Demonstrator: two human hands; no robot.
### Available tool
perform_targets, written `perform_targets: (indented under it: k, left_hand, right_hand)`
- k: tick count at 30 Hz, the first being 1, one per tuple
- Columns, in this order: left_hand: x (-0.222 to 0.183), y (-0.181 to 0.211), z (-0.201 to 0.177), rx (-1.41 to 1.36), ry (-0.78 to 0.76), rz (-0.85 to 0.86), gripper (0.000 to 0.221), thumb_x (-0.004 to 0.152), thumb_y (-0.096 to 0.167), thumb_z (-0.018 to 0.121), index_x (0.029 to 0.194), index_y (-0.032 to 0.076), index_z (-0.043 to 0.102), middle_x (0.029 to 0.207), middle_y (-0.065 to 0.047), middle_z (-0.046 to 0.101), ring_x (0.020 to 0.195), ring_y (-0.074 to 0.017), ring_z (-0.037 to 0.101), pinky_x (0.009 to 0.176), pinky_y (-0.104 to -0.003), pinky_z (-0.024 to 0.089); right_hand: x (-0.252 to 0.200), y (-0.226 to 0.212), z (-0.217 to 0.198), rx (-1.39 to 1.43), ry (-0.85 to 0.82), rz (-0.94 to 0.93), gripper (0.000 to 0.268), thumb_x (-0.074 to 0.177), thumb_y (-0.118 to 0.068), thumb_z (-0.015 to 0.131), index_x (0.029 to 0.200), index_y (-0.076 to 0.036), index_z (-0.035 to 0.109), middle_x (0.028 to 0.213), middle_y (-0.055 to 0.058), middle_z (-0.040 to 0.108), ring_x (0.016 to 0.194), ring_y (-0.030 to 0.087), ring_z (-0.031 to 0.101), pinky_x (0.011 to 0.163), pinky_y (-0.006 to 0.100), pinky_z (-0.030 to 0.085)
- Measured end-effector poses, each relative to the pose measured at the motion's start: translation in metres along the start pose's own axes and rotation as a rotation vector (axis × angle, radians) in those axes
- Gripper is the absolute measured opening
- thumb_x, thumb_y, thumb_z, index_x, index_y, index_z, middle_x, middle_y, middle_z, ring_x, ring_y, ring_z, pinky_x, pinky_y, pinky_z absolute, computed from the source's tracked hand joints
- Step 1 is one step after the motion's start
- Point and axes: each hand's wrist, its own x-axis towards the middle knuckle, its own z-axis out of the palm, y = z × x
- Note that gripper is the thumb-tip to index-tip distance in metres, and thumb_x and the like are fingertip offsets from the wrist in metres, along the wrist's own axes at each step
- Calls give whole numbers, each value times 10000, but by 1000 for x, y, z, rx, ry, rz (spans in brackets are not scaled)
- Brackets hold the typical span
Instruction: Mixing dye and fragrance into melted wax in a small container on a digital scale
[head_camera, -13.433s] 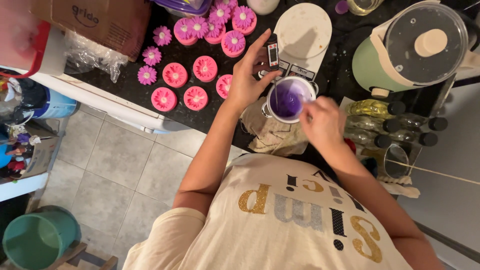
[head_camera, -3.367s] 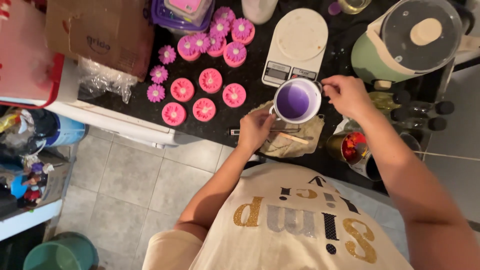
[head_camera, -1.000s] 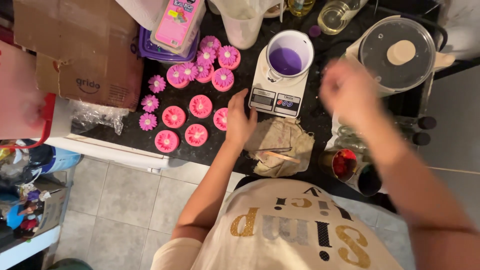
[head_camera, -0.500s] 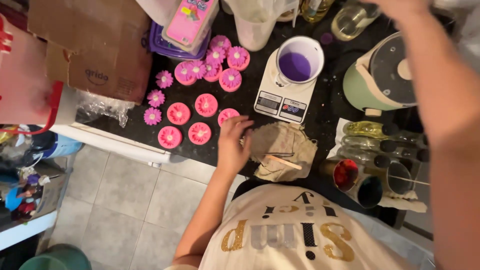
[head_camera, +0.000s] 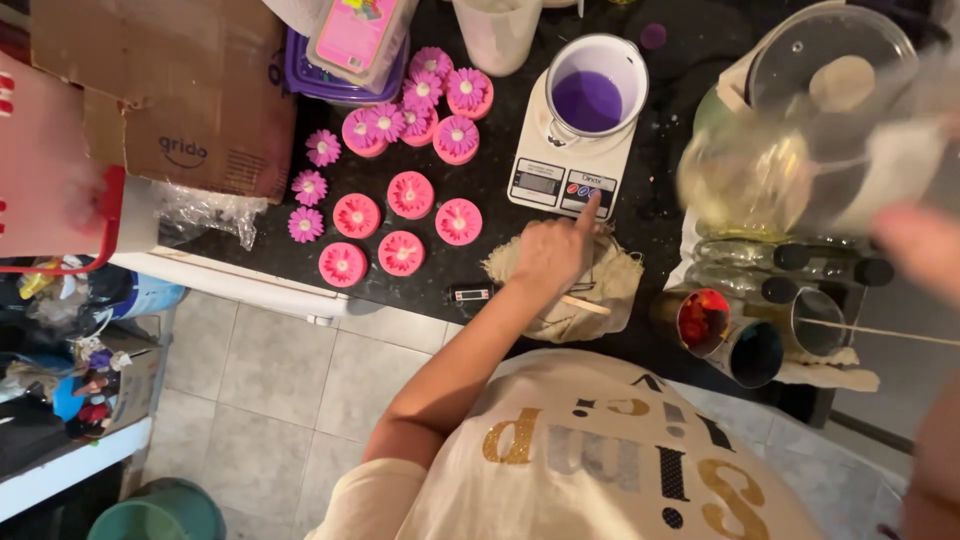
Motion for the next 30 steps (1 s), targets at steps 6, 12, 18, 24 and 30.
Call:
perform_targets:
  k: [6, 12, 18, 24, 30]
  left_hand:
    - [17, -7, 27, 103, -197, -15, 757, 1001, 547, 494, 1658, 228, 294, 700, 30, 701, 575, -200, 654, 533, -391, 459]
    - [-14, 1, -81, -551, 352, 171, 368, 1052, 236, 554, 1389, 90, 581, 854, -61, 674, 654, -253, 601, 603, -400, 485]
    - [-39, 8, -244, -1074, 360, 717, 323, 1179, 197, 553, 1486, 95, 533, 1532, -84, 543, 1463, -263, 585, 1323, -436, 539]
    - [-21, 4, -278, -958, 168, 977, 261, 1168, 98, 504, 1379, -6, 616, 1482, -111, 575, 1389, -367, 652, 1215, -486, 600]
    - [-20, -1, -276, -963, 159, 1007, 263, 1110, 141, 637, 1346, 25, 637, 1334, -129, 633, 1180, -343, 680, 1214, -525, 450]
  right_hand:
    - [-18, -44, 38, 84, -258, -170, 719, 475, -358, 814, 1100, -93, 578, 982, 28, 644, 859, 127, 656, 683, 205, 619]
    - [-38, -148, 77, 321, 208, -28, 1224, 514, 36, 829, 1578, 65, 226, 1366, 367, 552, 1292, 421, 584, 1176, 513, 496]
    - [-16, -103, 130, 452, 128, -201, 958, 666, -223, 846, 1471, 22, 388, 1466, 199, 512, 1388, 318, 527, 1256, 440, 414]
    - [11, -102, 134, 482, 14, -291, 988, 635, -135, 844, 1478, 49, 363, 1470, 207, 473, 1423, 346, 488, 1261, 431, 402]
    - [12, -96, 132, 483, -61, -327, 921, 633, -184, 868, 1393, -7, 380, 1390, 157, 495, 1350, 303, 516, 1188, 403, 426]
